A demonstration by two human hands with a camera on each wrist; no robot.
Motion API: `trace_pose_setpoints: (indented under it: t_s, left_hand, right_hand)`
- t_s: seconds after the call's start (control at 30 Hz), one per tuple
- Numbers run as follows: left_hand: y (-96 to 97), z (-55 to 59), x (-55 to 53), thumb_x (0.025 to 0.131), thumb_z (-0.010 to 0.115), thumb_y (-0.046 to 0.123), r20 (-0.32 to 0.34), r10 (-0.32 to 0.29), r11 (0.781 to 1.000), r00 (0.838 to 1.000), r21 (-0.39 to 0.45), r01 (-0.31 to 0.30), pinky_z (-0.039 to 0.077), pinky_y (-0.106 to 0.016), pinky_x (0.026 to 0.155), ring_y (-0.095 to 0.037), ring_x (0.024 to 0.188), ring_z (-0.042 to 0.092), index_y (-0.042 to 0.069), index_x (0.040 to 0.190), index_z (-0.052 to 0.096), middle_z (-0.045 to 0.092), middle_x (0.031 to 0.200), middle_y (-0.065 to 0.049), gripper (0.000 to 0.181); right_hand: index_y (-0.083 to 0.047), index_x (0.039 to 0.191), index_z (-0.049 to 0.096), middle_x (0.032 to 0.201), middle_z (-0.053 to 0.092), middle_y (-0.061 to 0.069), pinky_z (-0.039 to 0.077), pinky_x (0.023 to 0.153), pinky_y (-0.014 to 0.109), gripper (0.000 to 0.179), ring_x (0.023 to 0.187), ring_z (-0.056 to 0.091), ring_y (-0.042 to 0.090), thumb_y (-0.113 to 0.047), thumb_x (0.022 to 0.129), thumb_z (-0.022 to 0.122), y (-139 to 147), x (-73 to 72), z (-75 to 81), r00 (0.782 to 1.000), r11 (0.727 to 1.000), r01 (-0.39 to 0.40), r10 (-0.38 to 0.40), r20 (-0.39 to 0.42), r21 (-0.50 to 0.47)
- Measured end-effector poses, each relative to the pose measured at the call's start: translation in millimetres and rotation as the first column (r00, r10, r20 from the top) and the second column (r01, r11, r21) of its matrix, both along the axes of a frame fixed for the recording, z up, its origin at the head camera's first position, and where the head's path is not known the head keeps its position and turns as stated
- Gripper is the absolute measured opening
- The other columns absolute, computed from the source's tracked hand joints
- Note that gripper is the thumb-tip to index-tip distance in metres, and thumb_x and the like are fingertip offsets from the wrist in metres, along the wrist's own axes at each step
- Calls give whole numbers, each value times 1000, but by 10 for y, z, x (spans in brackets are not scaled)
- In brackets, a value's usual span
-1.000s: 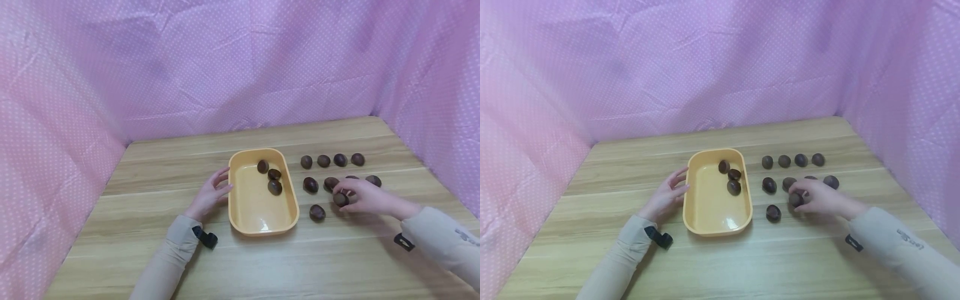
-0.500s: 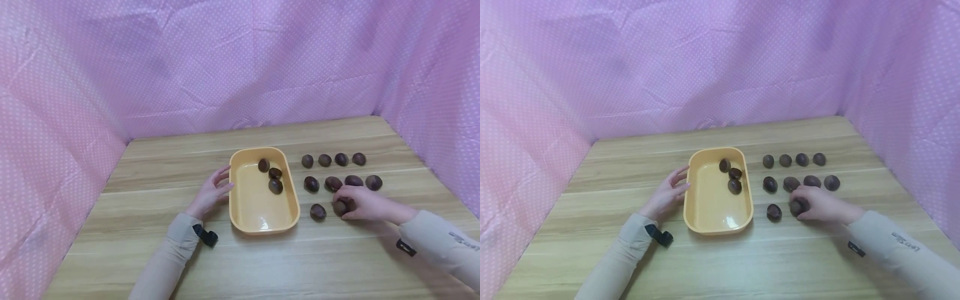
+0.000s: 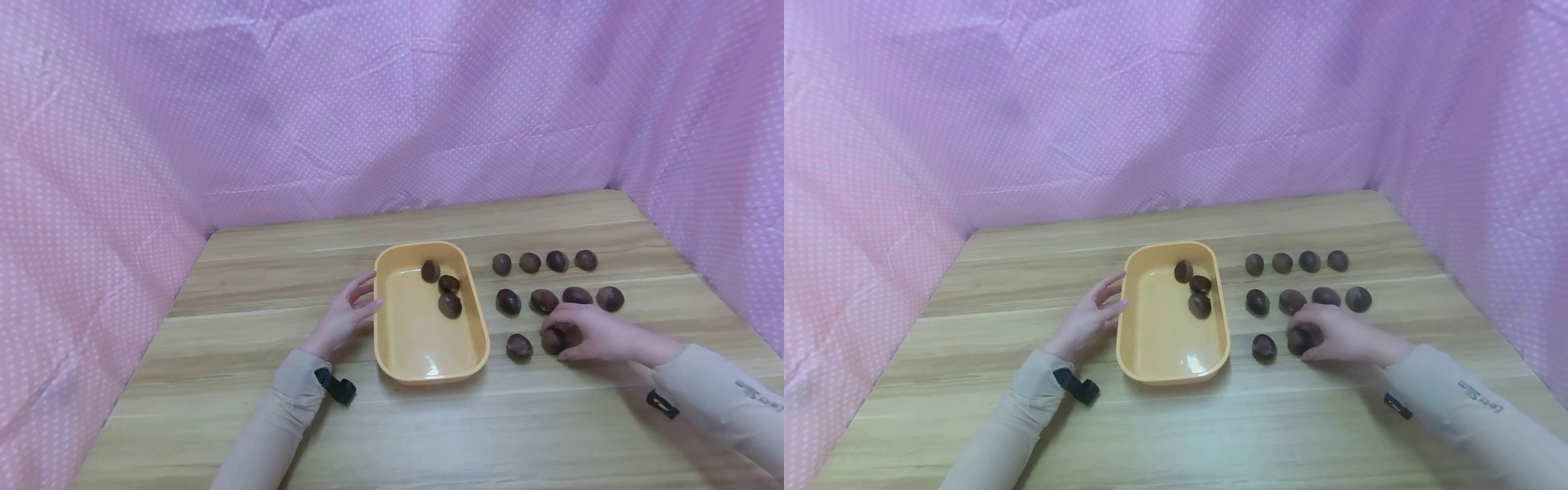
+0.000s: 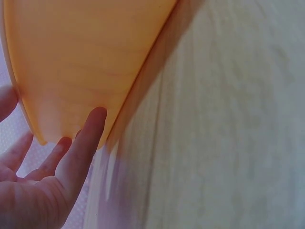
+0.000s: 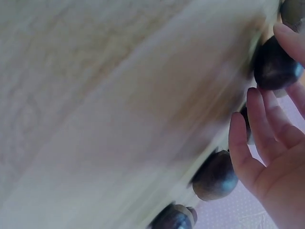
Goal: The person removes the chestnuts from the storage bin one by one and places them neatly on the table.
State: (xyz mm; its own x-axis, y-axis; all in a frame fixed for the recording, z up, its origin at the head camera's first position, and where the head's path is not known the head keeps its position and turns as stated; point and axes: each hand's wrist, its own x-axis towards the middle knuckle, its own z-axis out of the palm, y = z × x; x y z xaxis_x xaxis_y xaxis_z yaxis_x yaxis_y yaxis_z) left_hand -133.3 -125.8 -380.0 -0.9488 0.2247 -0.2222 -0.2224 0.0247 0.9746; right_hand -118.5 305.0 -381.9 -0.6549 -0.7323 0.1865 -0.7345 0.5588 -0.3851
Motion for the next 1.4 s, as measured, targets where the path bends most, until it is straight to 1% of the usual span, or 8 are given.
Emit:
trace_pose_setpoints:
  t_s: [0.3,0.53,0.7,0.87,1.03,1.13,1.27,1.4]
  left_hand:
    - [5,5,15,91,58,2,4,10,1000,1000,-3,-10,55,-42,87,-37,127,47,18,147,32,36,147,-16,64]
    - [4,-5,14,91,58,1,7,8,1000,1000,2,-8,55,-39,86,-37,127,47,17,147,31,36,147,-16,64]
    - [5,-5,9,91,57,1,9,8,1000,1000,10,-8,56,-40,85,-37,126,48,17,147,32,36,146,-16,63]
    - [10,4,9,92,56,0,5,7,1000,1000,9,-7,56,-40,85,-37,125,48,16,147,31,36,146,-17,63]
    - [8,19,11,92,57,1,6,6,1000,1000,2,-6,55,-40,86,-36,125,48,17,147,32,36,146,-15,62]
    - [5,19,14,92,57,1,-3,0,1000,1000,-4,0,55,-40,86,-37,126,47,17,147,31,36,147,-16,63]
    - [1,5,16,91,58,2,-4,3,1000,1000,-7,-3,55,-39,87,-36,127,47,17,147,31,36,147,-16,64]
    - [-5,-4,12,91,58,2,-3,6,1000,1000,-4,-6,55,-39,86,-36,127,47,17,147,31,36,147,-16,64]
  right_hand:
    - [-9,100,65,92,62,-6,55,69,27,43,81,58,7,-12,62,85,24,-28,134,999,999,16,-15,45,-29]
    - [-11,98,65,90,64,-6,53,66,27,43,79,58,7,-14,60,86,-12,-48,228,999,1000,7,-8,-39,-26]
    - [-11,99,67,96,67,-5,55,73,34,42,85,62,12,-14,61,85,-58,-73,356,997,1000,25,-24,-76,7]
    - [-9,100,67,96,67,-6,54,76,33,43,86,61,10,-12,61,85,-170,-154,491,995,999,-30,31,-98,13]
    - [-7,103,67,97,64,-4,53,73,31,42,83,59,11,-10,64,83,-364,-233,688,998,997,-43,45,-34,65]
    - [-8,105,66,99,62,-2,54,71,31,40,84,60,13,-6,67,80,-511,-283,840,998,991,-49,44,39,125]
    - [-11,105,66,100,61,0,54,73,31,38,87,60,14,-4,69,77,-727,-353,995,994,976,-97,86,63,195]
    - [-11,106,66,100,62,0,55,77,33,38,88,60,15,-6,71,79,-937,-411,1064,987,954,-158,146,64,254]
